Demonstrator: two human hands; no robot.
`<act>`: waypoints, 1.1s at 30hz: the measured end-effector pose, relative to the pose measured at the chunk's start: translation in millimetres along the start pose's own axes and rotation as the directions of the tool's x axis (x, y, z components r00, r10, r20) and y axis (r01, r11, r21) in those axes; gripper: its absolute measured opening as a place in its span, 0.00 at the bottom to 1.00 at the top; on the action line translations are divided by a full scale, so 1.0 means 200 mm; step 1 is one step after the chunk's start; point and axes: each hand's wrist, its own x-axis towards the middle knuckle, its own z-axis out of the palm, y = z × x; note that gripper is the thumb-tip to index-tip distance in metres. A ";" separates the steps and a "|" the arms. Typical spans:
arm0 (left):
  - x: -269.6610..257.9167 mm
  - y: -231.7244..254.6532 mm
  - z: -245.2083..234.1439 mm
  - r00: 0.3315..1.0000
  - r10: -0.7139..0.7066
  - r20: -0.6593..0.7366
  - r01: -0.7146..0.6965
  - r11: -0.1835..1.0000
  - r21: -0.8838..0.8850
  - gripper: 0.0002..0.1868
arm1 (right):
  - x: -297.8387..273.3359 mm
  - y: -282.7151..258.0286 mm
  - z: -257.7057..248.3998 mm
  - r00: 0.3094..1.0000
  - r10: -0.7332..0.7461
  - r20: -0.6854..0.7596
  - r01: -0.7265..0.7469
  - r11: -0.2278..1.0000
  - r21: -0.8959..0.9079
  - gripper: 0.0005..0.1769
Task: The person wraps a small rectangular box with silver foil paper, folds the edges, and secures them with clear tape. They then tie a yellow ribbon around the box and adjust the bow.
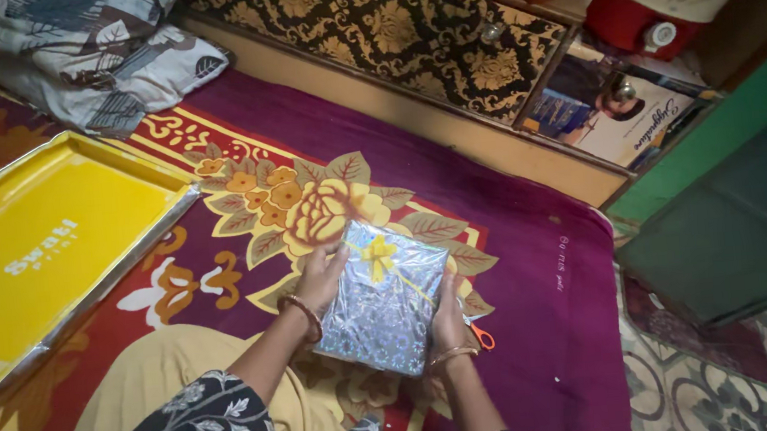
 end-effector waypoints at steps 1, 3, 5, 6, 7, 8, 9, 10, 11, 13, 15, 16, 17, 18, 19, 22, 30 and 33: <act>0.00 -0.02 0.00 1.000 0.015 -0.017 -0.014 0.999 0.035 0.27 | 0.01 0.04 -0.01 0.999 0.035 0.001 -0.035 0.999 0.028 0.41; 0.01 -0.04 0.00 0.998 0.046 -0.048 -0.041 0.994 0.105 0.26 | 0.05 0.14 -0.02 0.997 -0.082 0.013 0.083 0.981 -0.174 0.41; 0.02 -0.05 -0.01 0.998 -0.031 -0.062 0.033 0.999 0.027 0.26 | 0.07 0.24 -0.03 0.989 -0.144 0.031 0.147 0.949 -0.280 0.41; 0.02 -0.06 -0.02 0.995 -0.071 -0.067 0.070 0.997 -0.011 0.25 | 0.08 0.29 -0.03 0.988 -0.149 0.035 0.153 0.946 -0.287 0.41; 0.02 -0.06 -0.02 0.996 -0.055 -0.065 0.053 0.998 -0.040 0.25 | 0.09 0.32 -0.03 0.987 -0.156 0.039 0.160 0.943 -0.292 0.41; 0.03 -0.05 -0.02 0.997 -0.040 -0.064 0.036 0.997 -0.070 0.25 | 0.10 0.35 -0.04 0.993 -0.116 0.006 0.112 0.947 -0.300 0.40; 0.03 -0.05 -0.02 0.998 -0.026 -0.063 0.020 0.995 -0.097 0.25 | 0.11 0.37 -0.04 0.997 -0.073 -0.027 0.062 0.950 -0.306 0.40; 0.03 -0.05 -0.03 0.999 -0.015 -0.048 0.009 0.993 -0.122 0.25 | 0.11 0.39 -0.05 0.998 -0.031 -0.060 0.011 0.951 -0.310 0.40; 0.02 -0.05 -0.03 1.000 -0.004 -0.030 -0.001 0.989 -0.147 0.25 | 0.11 0.39 -0.05 0.996 -0.074 -0.056 0.052 0.945 -0.323 0.39; 0.03 -0.03 -0.03 1.000 0.028 -0.003 -0.028 0.987 -0.156 0.25 | 0.12 0.39 -0.06 0.986 -0.158 -0.044 0.133 0.928 -0.349 0.37; 0.05 0.00 -0.02 0.998 0.068 0.017 -0.066 0.990 -0.124 0.24 | 0.13 0.37 -0.06 0.977 -0.212 -0.037 0.201 0.959 -0.201 0.35; 0.06 0.03 -0.02 0.995 0.084 0.054 -0.076 0.988 -0.135 0.25 | 0.14 0.35 -0.05 0.970 -0.241 -0.036 0.234 0.964 -0.125 0.33; 0.07 0.06 -0.01 0.991 0.101 0.090 -0.087 0.985 -0.148 0.26 | 0.15 0.33 -0.05 0.976 -0.211 -0.045 0.206 0.974 -0.094 0.33; 0.07 0.10 0.00 0.985 0.118 0.127 -0.097 0.982 -0.161 0.27 | 0.16 0.30 -0.05 0.982 -0.181 -0.052 0.178 0.982 -0.063 0.33; 0.08 0.15 0.01 0.984 0.103 0.146 -0.088 0.991 -0.101 0.29 | 0.17 0.27 -0.05 0.987 -0.152 -0.059 0.151 0.988 -0.031 0.33; 0.06 0.30 0.01 0.982 0.018 0.190 -0.037 0.995 0.094 0.35 | 0.18 0.15 -0.06 0.943 -0.321 -0.093 0.277 0.906 -0.322 0.33; 0.07 0.33 0.01 0.976 -0.072 0.205 0.003 0.947 0.321 0.38 | 0.24 0.01 -0.07 0.994 -0.069 -0.081 0.024 0.887 -0.462 0.36; 0.08 0.22 -0.01 0.972 0.066 0.225 -0.096 0.987 0.127 0.36 | 0.35 0.13 -0.08 0.955 -0.267 0.127 0.295 0.835 -0.464 0.35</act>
